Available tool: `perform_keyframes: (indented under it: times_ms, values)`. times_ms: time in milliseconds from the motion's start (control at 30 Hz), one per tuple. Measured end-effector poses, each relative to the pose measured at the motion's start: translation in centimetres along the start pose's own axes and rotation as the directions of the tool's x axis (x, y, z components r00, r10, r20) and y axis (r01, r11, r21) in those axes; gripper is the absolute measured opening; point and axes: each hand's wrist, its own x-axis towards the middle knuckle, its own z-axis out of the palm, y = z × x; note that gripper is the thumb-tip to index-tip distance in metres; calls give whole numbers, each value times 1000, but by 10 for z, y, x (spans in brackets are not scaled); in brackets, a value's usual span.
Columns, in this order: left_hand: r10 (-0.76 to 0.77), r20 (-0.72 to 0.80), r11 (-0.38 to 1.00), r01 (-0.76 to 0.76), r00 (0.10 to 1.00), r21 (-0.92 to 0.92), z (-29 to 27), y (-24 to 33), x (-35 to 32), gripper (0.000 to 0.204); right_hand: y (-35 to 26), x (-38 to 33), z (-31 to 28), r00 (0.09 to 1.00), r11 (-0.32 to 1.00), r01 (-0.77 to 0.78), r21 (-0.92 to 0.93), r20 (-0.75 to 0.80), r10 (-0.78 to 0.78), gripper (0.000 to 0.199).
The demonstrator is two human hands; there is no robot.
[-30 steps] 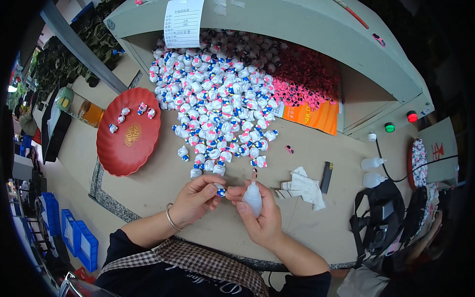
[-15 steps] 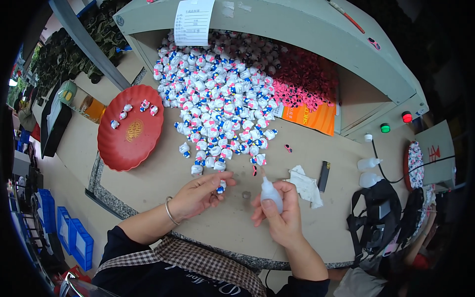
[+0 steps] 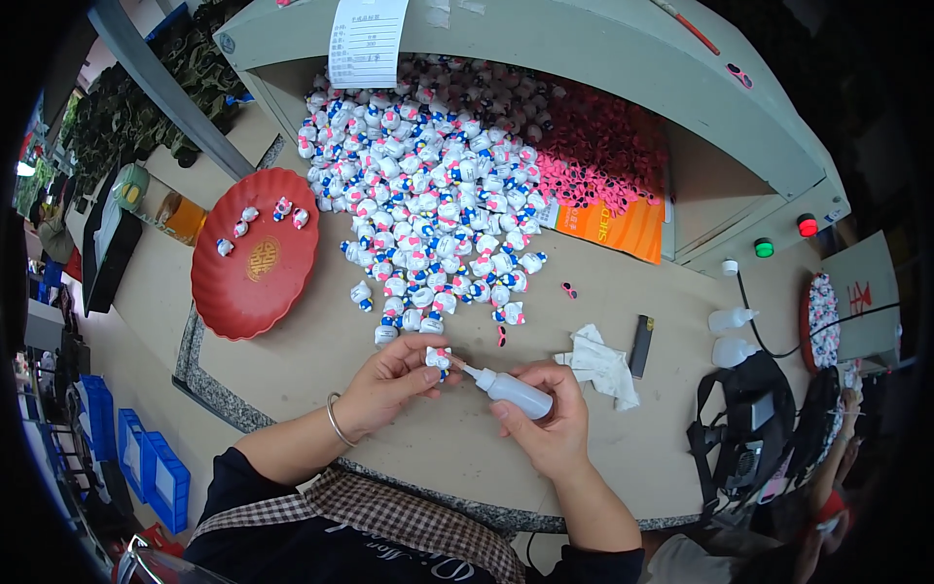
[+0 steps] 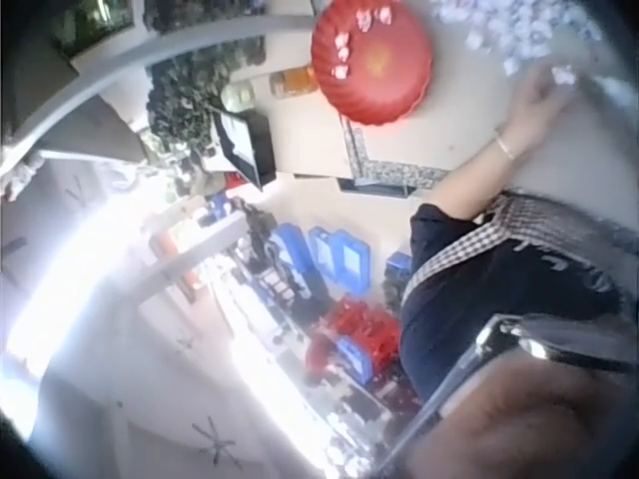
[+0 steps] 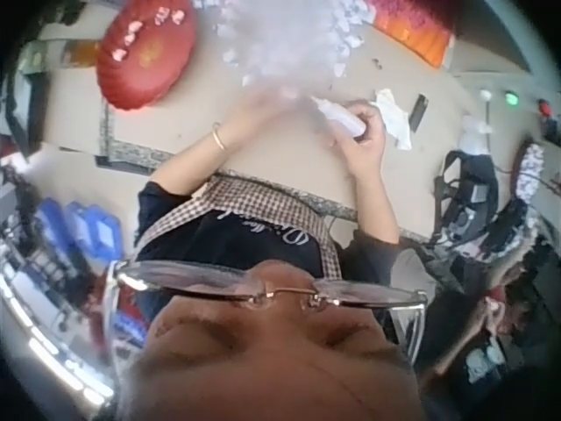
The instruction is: The person applies glue from a glue bottle to small plastic pieces and joins them to other plastic components by hand at an assembly station.
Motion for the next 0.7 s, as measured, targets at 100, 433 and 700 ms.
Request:
perform_keyframes:
  times_ms: [100, 433, 700]
  values:
    - [-6, -32, 998, 4, 999, -61, -2, -1, 1, 34, 1, 0, 3, 989, 986, 132, -101, -47, -138, 26]
    - [-44, -62, 993, 37, 997, -113, -4, 1, 1, 36, 16, 0, -1, 920, 836, 325, -443, -57, -388, 21]
    - [-42, -51, 992, 36, 998, -119, -5, 1, 1, 36, 15, 3, 1, 935, 862, 301, -407, -53, -351, 21]
